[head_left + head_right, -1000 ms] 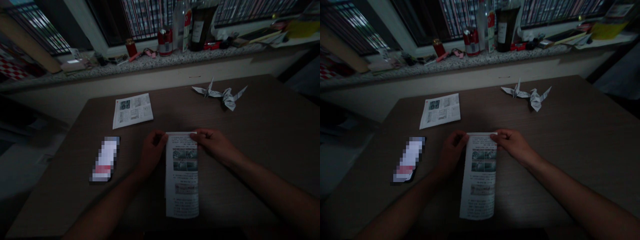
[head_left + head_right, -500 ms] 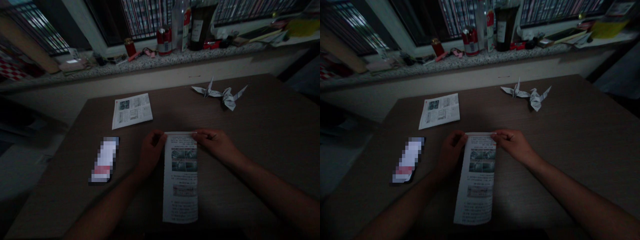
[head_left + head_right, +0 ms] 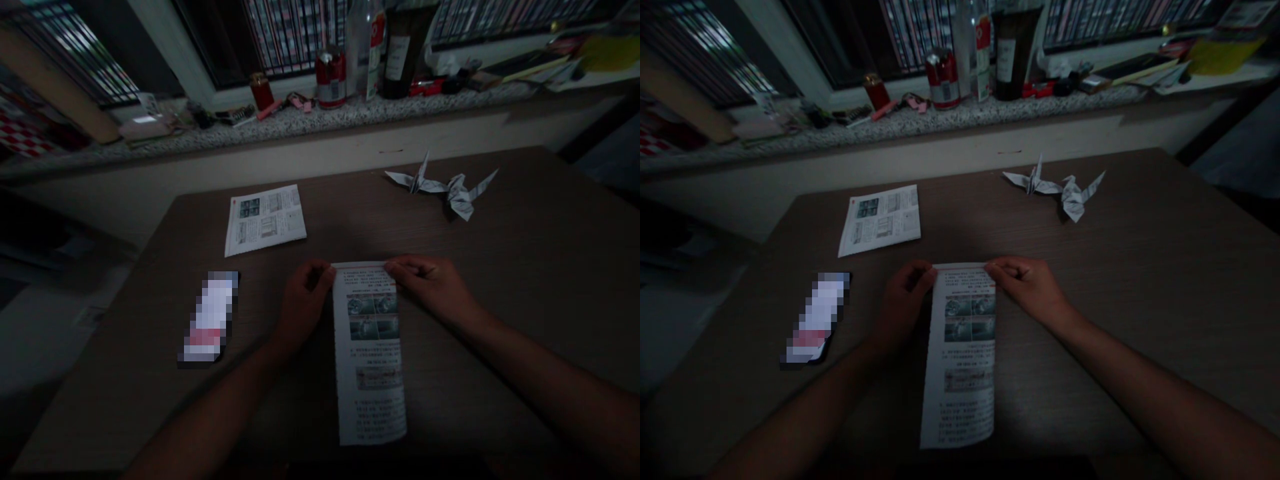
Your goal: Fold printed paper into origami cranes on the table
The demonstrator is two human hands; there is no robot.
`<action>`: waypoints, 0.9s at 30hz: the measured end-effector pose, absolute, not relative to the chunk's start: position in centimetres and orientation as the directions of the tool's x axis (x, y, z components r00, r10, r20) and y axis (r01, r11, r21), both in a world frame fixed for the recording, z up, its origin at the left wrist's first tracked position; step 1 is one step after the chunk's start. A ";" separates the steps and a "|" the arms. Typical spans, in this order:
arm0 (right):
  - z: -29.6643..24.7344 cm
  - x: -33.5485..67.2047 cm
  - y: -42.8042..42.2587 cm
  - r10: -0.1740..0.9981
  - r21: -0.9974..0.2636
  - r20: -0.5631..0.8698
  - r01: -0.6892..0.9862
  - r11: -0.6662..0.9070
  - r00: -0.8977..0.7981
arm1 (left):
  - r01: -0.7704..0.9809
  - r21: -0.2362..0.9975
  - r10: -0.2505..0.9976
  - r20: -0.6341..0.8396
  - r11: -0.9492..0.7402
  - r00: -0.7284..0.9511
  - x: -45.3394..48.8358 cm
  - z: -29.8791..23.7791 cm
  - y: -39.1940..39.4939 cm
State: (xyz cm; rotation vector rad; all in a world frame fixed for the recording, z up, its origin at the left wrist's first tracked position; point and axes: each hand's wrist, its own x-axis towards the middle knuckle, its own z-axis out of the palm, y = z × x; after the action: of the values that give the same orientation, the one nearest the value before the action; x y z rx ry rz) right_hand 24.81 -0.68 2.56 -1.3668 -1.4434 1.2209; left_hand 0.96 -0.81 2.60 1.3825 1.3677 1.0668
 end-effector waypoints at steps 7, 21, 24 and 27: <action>2.5 24.7 -0.7 0.990 -0.970 -0.102 0.231 -0.076 -0.101 | 0.205 0.978 0.999 -0.034 0.030 0.014 0.9 2.6 -0.8; 2.8 24.1 -1.1 0.980 -0.972 -0.143 0.204 -0.112 -0.142 | 0.165 0.985 0.999 -0.048 0.043 0.024 1.1 2.7 -1.2; 3.2 23.9 -1.2 0.977 -0.967 -0.162 0.218 -0.129 -0.139 | 0.155 0.987 0.999 -0.037 0.031 0.035 1.2 2.9 -1.3; 3.4 23.9 -1.2 0.977 -0.969 -0.165 0.205 -0.136 -0.134 | 0.144 0.989 0.999 -0.030 0.024 0.042 1.2 2.9 -1.3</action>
State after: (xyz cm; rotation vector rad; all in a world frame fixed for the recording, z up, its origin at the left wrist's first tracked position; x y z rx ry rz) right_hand 23.91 -1.21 3.38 -1.3956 -1.3940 1.3377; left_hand 1.23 -1.33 2.87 1.3136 1.2938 1.0852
